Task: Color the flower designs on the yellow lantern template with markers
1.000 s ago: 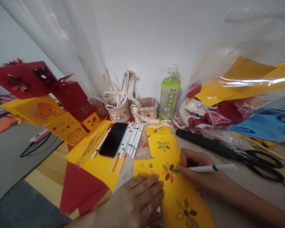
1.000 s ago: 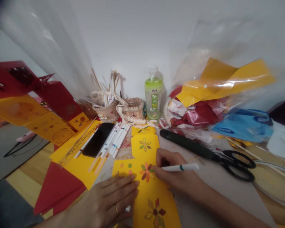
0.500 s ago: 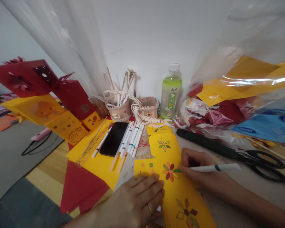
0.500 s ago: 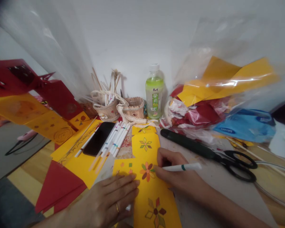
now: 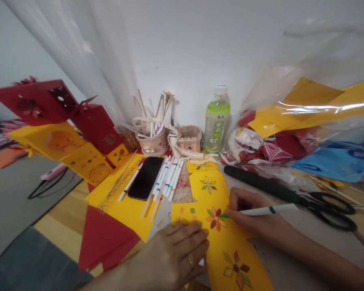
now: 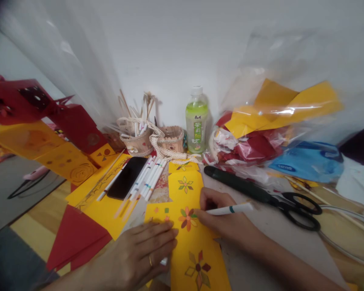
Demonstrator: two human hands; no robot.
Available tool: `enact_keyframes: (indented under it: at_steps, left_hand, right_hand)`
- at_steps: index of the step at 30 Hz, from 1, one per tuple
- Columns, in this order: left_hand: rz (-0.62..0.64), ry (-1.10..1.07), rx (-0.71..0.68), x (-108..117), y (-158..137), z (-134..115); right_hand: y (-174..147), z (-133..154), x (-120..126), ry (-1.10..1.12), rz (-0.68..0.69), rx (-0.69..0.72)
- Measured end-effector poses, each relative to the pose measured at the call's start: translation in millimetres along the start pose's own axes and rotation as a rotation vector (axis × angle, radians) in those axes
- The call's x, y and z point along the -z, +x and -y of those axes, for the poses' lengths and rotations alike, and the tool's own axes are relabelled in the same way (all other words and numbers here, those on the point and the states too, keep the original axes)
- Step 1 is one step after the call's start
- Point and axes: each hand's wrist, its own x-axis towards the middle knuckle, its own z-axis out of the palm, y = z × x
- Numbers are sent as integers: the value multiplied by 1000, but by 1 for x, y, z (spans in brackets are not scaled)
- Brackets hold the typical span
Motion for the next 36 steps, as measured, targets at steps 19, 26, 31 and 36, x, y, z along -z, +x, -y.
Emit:
enact_keyframes:
  at_steps: [19, 26, 31, 36]
  left_hand:
    - [-28, -17, 14, -3, -2, 0]
    - [-179, -91, 31, 2, -4, 2]
    - [-264, -221, 248, 3, -3, 1]
    - [-196, -427, 329, 13, 9, -9]
  right_hand:
    - [-2, -4, -2, -3, 28, 41]
    - [-2, 23, 14, -130, -232, 136]
    - [-16, 56, 15, -94, -304, 226]
    - [-38, 73, -7, -140, -147, 275]
